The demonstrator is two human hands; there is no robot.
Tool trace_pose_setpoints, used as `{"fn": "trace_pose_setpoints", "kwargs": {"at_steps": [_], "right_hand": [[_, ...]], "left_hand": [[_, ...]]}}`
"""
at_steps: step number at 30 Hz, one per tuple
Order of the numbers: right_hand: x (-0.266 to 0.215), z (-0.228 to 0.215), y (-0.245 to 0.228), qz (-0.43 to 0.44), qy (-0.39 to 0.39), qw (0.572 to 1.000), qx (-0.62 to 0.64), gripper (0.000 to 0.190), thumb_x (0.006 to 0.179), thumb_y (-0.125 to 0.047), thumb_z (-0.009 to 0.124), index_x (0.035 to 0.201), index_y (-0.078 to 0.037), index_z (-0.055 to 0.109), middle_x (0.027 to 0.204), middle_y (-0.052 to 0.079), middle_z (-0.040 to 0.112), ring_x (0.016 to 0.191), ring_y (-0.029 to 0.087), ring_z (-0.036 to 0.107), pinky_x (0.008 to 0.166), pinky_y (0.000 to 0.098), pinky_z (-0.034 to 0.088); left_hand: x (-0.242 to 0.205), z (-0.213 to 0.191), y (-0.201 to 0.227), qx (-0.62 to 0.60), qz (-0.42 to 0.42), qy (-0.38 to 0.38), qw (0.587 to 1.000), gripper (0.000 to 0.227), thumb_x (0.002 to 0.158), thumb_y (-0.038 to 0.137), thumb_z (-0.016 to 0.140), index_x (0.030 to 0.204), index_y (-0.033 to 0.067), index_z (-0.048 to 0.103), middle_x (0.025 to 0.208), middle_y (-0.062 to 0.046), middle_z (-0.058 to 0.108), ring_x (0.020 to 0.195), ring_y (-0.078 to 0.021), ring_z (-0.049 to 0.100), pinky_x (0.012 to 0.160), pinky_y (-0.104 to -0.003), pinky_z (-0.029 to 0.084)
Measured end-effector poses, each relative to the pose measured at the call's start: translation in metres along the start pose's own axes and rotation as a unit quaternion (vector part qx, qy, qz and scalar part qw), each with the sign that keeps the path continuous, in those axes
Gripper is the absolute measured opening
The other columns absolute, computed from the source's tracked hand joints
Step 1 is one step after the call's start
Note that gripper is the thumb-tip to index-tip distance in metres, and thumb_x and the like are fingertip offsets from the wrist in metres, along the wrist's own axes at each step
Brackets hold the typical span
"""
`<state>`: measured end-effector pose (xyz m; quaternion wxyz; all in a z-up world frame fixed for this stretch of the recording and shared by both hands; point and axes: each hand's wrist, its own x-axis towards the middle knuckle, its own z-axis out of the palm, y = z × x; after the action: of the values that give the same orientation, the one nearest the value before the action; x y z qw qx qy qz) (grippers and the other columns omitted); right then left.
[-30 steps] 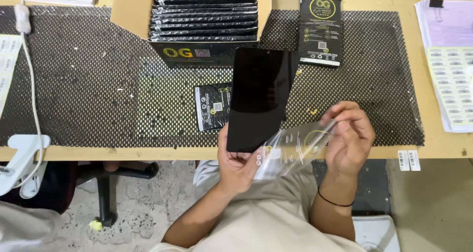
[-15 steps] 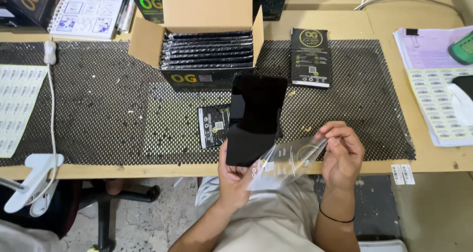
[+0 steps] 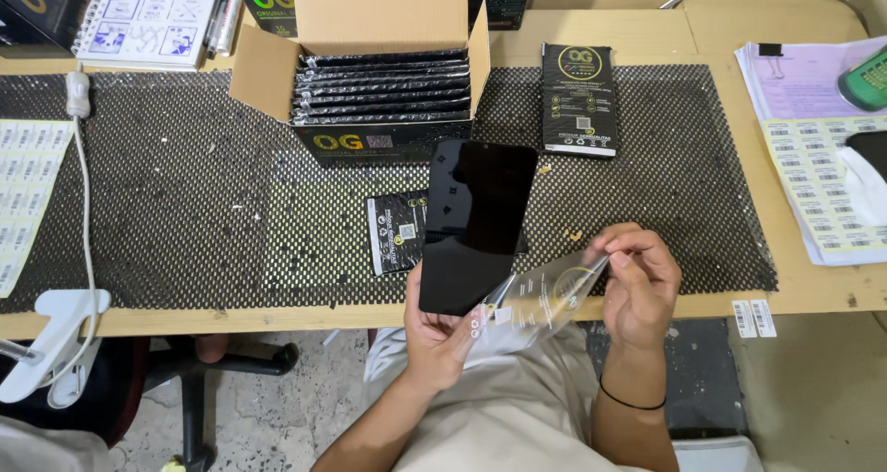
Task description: The person repeatedly removes a smartphone screen assembly from a plastic sleeve, inspects the front and back, and places it back into the sleeve. The person handles multiple identical units from a box on the table.
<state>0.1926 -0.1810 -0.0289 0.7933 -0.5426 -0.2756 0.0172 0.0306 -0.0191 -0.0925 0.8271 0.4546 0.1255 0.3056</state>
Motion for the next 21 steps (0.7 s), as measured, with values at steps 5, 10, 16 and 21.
{"fn": "trace_pose_setpoints", "kwargs": {"at_steps": [5, 10, 16, 21], "right_hand": [[-0.001, -0.002, 0.004, -0.002, 0.009, 1.000, -0.004, 0.008, 0.097, -0.011, 0.058, 0.098, -0.005, 0.064, 0.097, 0.012, 0.064, 0.084, 0.022, 0.063, 0.078, 0.0320, 0.057], [0.000, -0.014, 0.025, -0.028, 0.026, 0.999, -0.015, 0.016, 0.088, -0.010, 0.061, 0.088, 0.006, 0.056, 0.085, 0.027, 0.059, 0.071, 0.034, 0.067, 0.071, 0.0353, 0.052], [0.000, -0.012, 0.021, -0.017, 0.027, 0.999, -0.015, 0.018, 0.089, -0.011, 0.060, 0.090, 0.006, 0.055, 0.085, 0.027, 0.058, 0.071, 0.033, 0.066, 0.072, 0.0362, 0.053], [0.001, -0.013, 0.021, -0.034, 0.015, 0.999, -0.022, 0.017, 0.090, -0.010, 0.059, 0.089, 0.007, 0.054, 0.085, 0.026, 0.057, 0.069, 0.033, 0.065, 0.072, 0.0376, 0.054]], "left_hand": [[-0.001, -0.001, -0.003, 0.006, 0.001, 0.011, 1.000, 0.085, 0.088, -0.005, 0.073, 0.157, 0.0085, 0.026, 0.056, 0.006, 0.037, 0.048, 0.0023, 0.031, 0.045, -0.017, 0.025], [-0.006, -0.005, -0.005, -0.002, 0.016, 0.016, 1.000, 0.082, 0.087, -0.007, 0.072, 0.155, 0.0067, 0.027, 0.068, 0.003, 0.041, 0.060, -0.0023, 0.035, 0.055, -0.021, 0.029], [-0.004, -0.008, -0.020, -0.028, 0.057, 0.016, 0.998, 0.084, 0.084, -0.011, 0.072, 0.155, 0.0040, 0.029, 0.101, -0.010, 0.053, 0.094, -0.0168, 0.047, 0.080, -0.033, 0.041], [0.002, -0.008, -0.028, -0.058, 0.099, 0.002, 0.993, 0.086, 0.080, -0.015, 0.072, 0.154, 0.0013, 0.030, 0.133, -0.023, 0.064, 0.127, -0.0312, 0.059, 0.104, -0.044, 0.053]]}}
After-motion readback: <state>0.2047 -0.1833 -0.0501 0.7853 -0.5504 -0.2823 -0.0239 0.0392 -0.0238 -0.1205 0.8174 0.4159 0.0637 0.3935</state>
